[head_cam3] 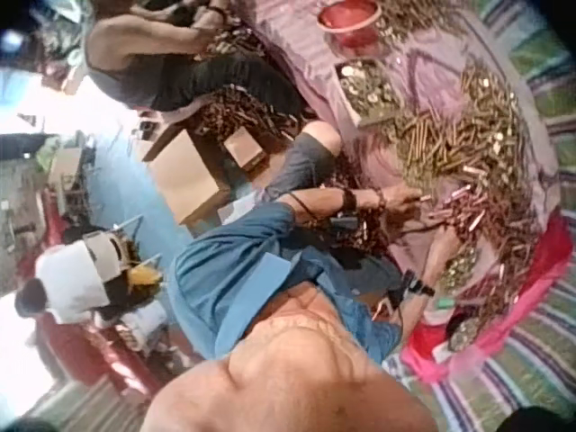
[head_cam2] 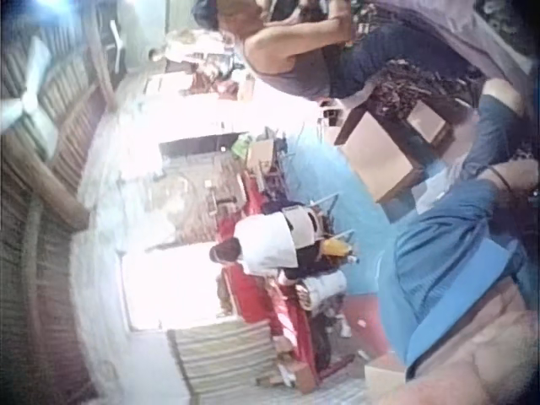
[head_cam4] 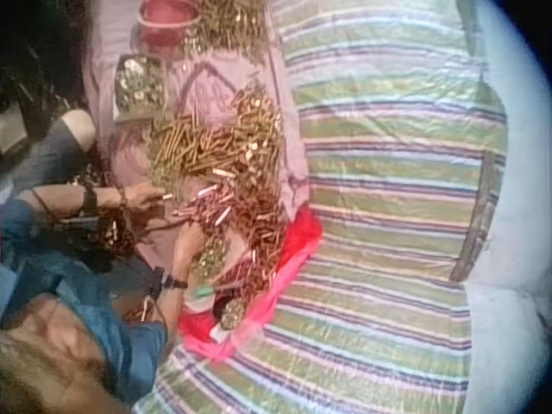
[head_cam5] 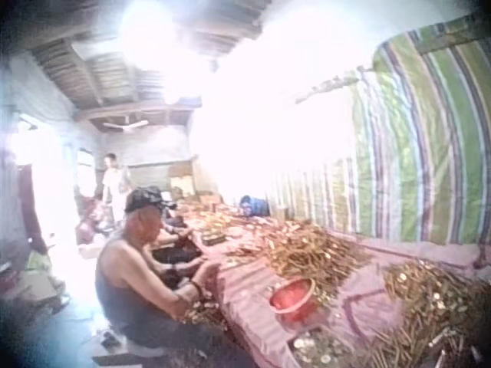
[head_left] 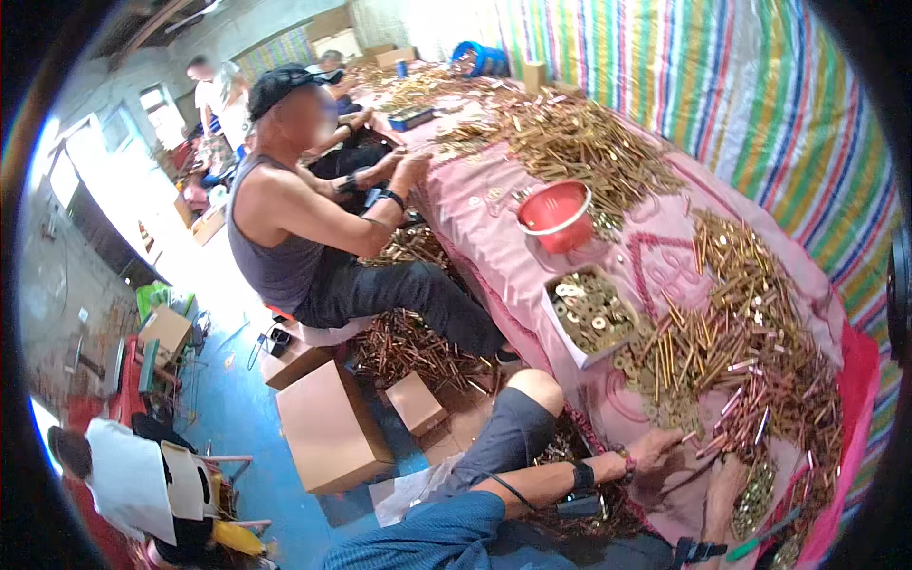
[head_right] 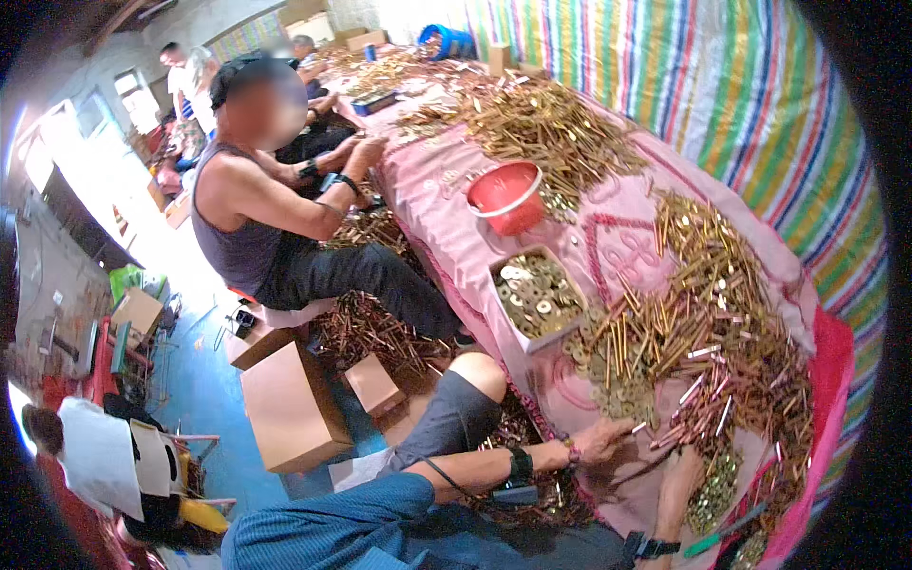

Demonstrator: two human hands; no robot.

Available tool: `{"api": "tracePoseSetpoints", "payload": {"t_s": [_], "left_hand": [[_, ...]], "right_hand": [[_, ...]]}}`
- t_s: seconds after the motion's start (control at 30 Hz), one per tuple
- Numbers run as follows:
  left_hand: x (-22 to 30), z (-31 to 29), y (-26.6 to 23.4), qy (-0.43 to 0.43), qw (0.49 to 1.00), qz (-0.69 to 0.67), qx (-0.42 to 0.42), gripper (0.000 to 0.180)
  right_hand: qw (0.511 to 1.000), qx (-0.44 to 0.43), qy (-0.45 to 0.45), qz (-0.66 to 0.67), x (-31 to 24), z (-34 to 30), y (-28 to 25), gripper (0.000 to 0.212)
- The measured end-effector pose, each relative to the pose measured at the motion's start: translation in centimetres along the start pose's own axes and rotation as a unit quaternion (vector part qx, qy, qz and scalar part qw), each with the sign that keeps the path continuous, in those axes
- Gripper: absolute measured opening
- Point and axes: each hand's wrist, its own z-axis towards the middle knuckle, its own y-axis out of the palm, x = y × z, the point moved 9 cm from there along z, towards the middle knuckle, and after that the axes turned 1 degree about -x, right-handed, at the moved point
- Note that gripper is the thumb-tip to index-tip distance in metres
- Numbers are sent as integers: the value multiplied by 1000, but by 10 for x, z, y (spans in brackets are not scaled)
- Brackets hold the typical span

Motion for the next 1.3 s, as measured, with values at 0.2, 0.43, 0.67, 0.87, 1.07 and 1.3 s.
{"api": "tracePoseSetpoints", "payload": {"t_s": [0.2,0.43,0.67,0.87,1.07,1.3], "left_hand": [[-16,3,10,-2,999,34,35,29],[-11,11,5,15,999,6,40,53],[-31,12,15,20,999,-23,15,54],[-8,11,3,-13,1000,2,-7,37],[-28,5,19,24,999,5,25,46],[-33,0,26,-37,992,99,-62,38]], "right_hand": [[996,24,31,83,25,1,19,18],[987,-29,86,136,14,-12,28,18],[984,-38,54,165,20,-12,34,24],[976,-54,44,207,15,-16,32,35],[962,-30,-9,271,13,-26,30,29],[964,-31,3,264,10,-27,38,23]]}}
